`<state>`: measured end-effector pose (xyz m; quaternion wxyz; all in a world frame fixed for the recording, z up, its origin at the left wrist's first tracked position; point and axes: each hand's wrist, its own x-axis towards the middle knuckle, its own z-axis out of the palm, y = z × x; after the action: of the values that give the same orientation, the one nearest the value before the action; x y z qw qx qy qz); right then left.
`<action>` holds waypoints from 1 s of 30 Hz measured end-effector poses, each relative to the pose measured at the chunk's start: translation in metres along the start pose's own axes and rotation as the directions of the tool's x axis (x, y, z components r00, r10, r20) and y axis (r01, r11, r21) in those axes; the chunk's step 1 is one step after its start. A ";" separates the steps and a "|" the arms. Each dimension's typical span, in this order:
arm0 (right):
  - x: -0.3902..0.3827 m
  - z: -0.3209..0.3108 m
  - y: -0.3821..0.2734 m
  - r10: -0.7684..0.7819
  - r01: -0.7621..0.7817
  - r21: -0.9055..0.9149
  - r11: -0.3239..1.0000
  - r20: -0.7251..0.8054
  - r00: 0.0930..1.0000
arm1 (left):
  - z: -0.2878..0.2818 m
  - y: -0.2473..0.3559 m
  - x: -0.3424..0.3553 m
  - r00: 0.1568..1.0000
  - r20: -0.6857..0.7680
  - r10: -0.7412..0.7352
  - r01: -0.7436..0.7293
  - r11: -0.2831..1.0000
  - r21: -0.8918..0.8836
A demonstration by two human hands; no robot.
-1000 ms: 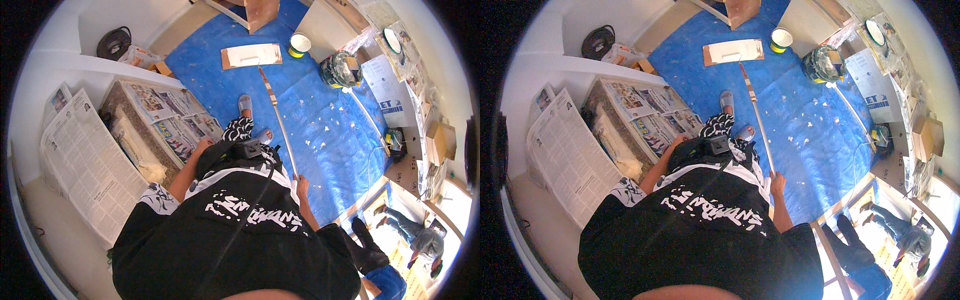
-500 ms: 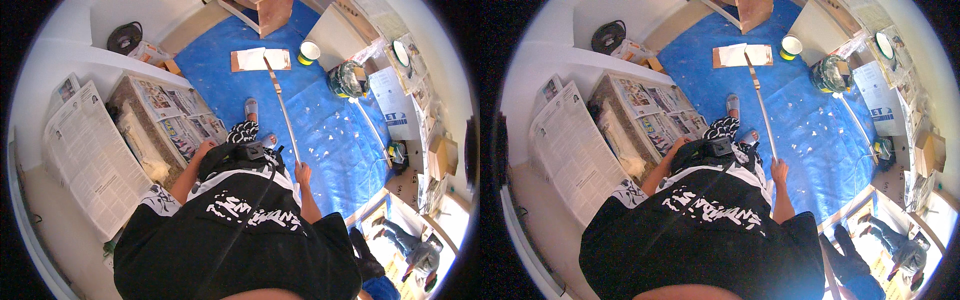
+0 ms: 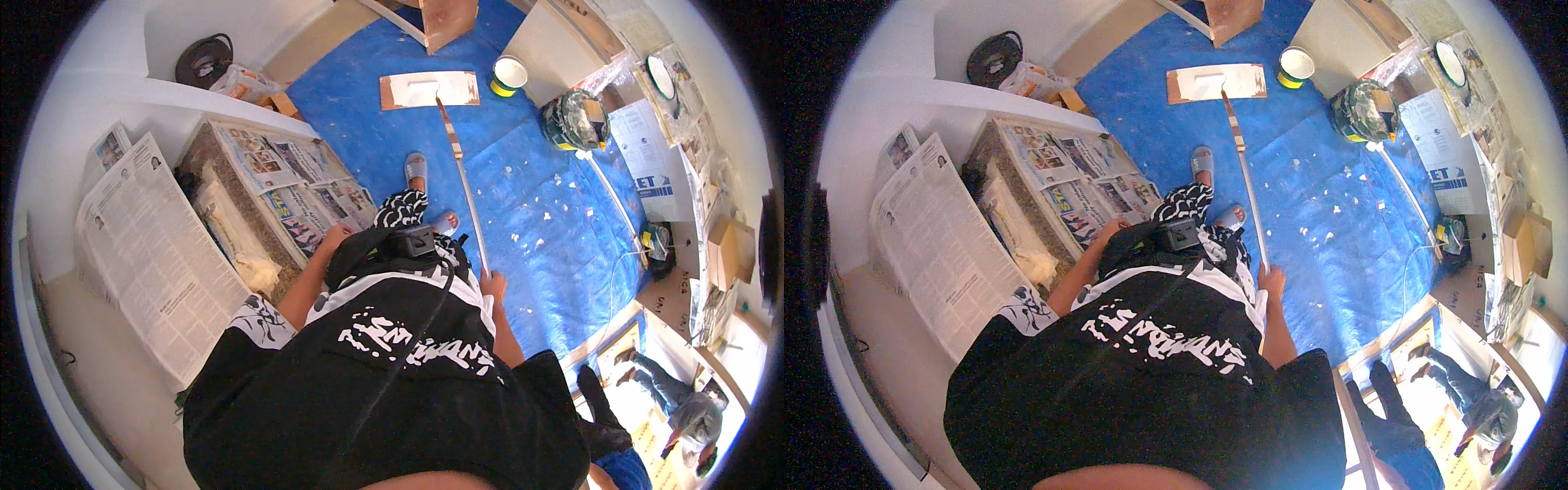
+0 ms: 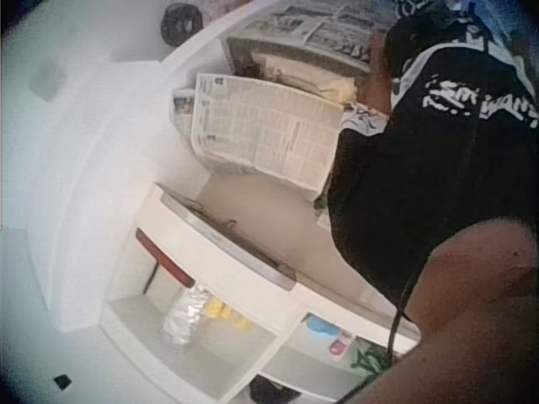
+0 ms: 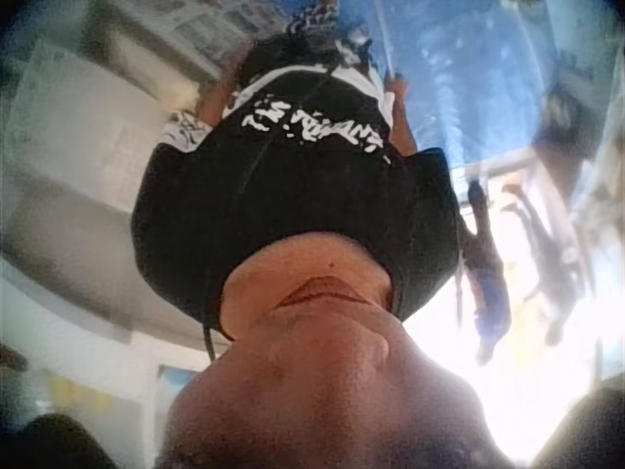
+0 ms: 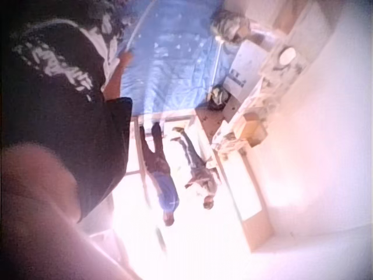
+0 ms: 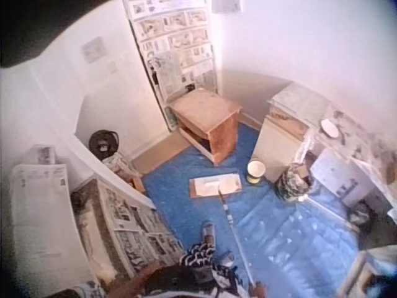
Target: The person uses a roller on a long extension pole to apply white paint to a ceiling section and also applies paint to a small panel with a brush.
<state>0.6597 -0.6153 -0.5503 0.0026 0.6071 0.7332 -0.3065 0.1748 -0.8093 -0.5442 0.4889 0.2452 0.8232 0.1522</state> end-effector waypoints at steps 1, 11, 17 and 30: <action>-0.009 -0.002 0.005 0.009 -0.009 0.019 1.000 0.023 1.000 | -0.002 0.010 -0.005 1.000 -0.011 -0.012 0.012 1.000 0.020; -0.054 -0.048 -0.010 0.133 -0.147 0.137 0.979 0.112 0.985 | 0.003 0.035 -0.002 0.998 0.059 -0.002 -0.001 0.999 0.054; -0.026 -0.053 -0.021 0.112 -0.113 0.101 0.988 0.018 0.994 | 0.002 0.024 0.006 0.996 0.033 0.081 -0.079 0.995 -0.054; 0.051 -0.028 -0.050 0.063 -0.072 0.144 0.987 0.069 0.996 | -0.005 0.043 -0.009 0.999 -0.004 -0.036 0.036 0.999 0.025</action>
<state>0.6121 -0.5616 -0.5247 -0.0081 0.6199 0.6872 -0.3786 0.1856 -0.7786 -0.5142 0.4871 0.2361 0.8302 0.1335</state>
